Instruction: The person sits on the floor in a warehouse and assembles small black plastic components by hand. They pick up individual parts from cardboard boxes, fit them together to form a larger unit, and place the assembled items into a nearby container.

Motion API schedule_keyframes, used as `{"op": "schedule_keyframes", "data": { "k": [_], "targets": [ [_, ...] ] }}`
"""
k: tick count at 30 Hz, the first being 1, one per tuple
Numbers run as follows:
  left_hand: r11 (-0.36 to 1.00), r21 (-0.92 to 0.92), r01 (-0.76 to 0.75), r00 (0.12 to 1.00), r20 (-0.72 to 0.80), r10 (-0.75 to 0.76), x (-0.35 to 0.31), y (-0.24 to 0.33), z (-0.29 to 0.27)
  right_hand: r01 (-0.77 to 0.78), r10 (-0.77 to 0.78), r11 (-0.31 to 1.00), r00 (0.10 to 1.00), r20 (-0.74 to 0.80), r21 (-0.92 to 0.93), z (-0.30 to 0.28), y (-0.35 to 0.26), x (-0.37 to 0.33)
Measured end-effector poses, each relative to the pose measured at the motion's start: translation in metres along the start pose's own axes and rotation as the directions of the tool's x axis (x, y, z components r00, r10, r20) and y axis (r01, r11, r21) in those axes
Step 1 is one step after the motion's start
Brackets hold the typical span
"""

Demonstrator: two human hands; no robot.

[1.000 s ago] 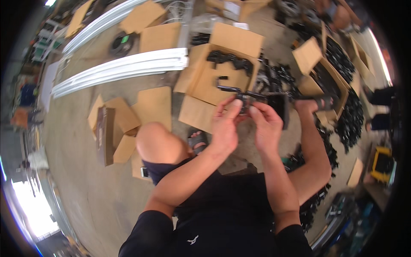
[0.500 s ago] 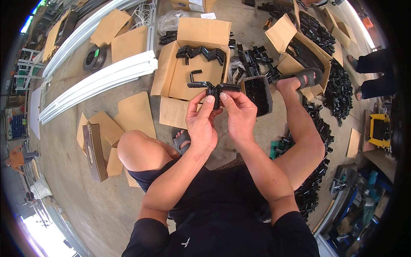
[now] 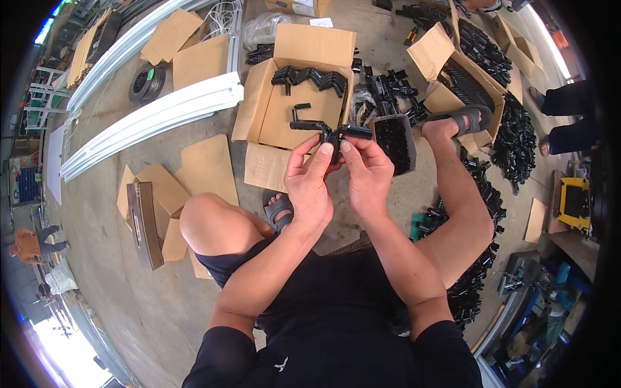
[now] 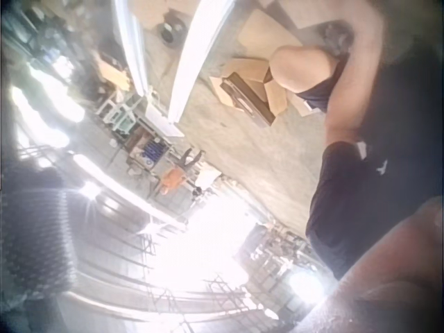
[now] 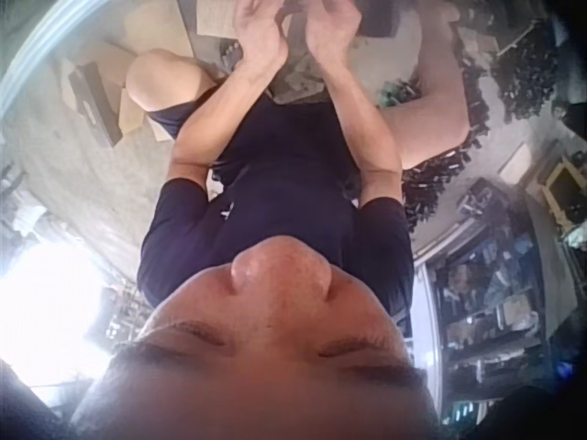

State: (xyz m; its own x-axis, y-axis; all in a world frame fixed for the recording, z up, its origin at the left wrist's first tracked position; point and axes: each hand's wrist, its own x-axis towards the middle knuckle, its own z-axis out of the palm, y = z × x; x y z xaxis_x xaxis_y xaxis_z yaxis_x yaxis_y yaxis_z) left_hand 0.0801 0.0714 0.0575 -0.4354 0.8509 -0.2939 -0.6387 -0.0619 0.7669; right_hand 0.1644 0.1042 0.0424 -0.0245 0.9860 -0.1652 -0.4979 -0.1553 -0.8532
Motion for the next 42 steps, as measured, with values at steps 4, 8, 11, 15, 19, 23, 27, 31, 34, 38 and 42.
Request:
{"op": "schedule_keyframes", "data": {
  "k": [4,8,11,15,19,23,27,31,34,38,42],
  "targets": [
    [1.0,0.001,-0.009,1.0,0.017,0.009,0.0,-0.001,0.0,0.031,-0.031,0.999,0.999,-0.01,0.009,-0.001,0.004,-0.002],
    [1.0,0.007,-0.017,1.0,0.019,0.017,0.0,-0.001,-0.001,0.023,-0.023,0.999,1.0,-0.004,0.025,0.0,0.004,-0.003],
    [1.0,0.006,-0.022,1.0,0.022,0.022,-0.001,-0.002,-0.001,0.038,-0.038,0.999,0.999,-0.003,0.001,0.001,0.003,-0.005],
    [1.0,-0.002,-0.019,1.0,0.021,0.019,-0.002,0.0,0.002,0.06,-0.06,0.998,0.998,-0.022,-0.006,0.001,0.005,-0.006],
    [1.0,0.008,-0.027,0.999,0.021,0.027,-0.002,-0.001,-0.001,0.05,-0.05,0.999,0.999,-0.011,-0.006,0.001,0.003,-0.005],
    [0.999,0.014,-0.035,0.999,0.018,0.034,-0.002,-0.001,0.0,0.05,-0.05,0.999,0.999,0.006,-0.006,-0.001,0.002,-0.004],
    [0.999,0.01,-0.041,0.999,0.03,0.041,-0.003,-0.002,-0.001,0.044,-0.044,0.999,0.999,0.01,-0.011,-0.001,0.0,-0.004],
    [0.999,0.014,-0.047,0.998,0.033,0.047,-0.003,-0.003,-0.001,0.035,-0.035,0.999,0.999,0.014,-0.016,-0.002,-0.004,-0.004],
    [0.999,0.018,-0.047,0.998,0.029,0.047,-0.004,-0.003,-0.001,0.02,-0.02,1.0,1.0,0.01,-0.017,-0.002,-0.004,-0.003],
    [0.999,0.008,-0.043,0.999,0.011,0.043,-0.003,-0.003,-0.001,-0.002,0.003,0.999,0.999,-0.038,0.034,0.004,-0.005,-0.002],
    [0.995,0.044,-0.086,0.996,0.009,0.086,0.0,-0.01,-0.002,-0.04,0.045,0.997,0.997,-0.069,0.07,0.002,-0.002,-0.003]
  ]
}}
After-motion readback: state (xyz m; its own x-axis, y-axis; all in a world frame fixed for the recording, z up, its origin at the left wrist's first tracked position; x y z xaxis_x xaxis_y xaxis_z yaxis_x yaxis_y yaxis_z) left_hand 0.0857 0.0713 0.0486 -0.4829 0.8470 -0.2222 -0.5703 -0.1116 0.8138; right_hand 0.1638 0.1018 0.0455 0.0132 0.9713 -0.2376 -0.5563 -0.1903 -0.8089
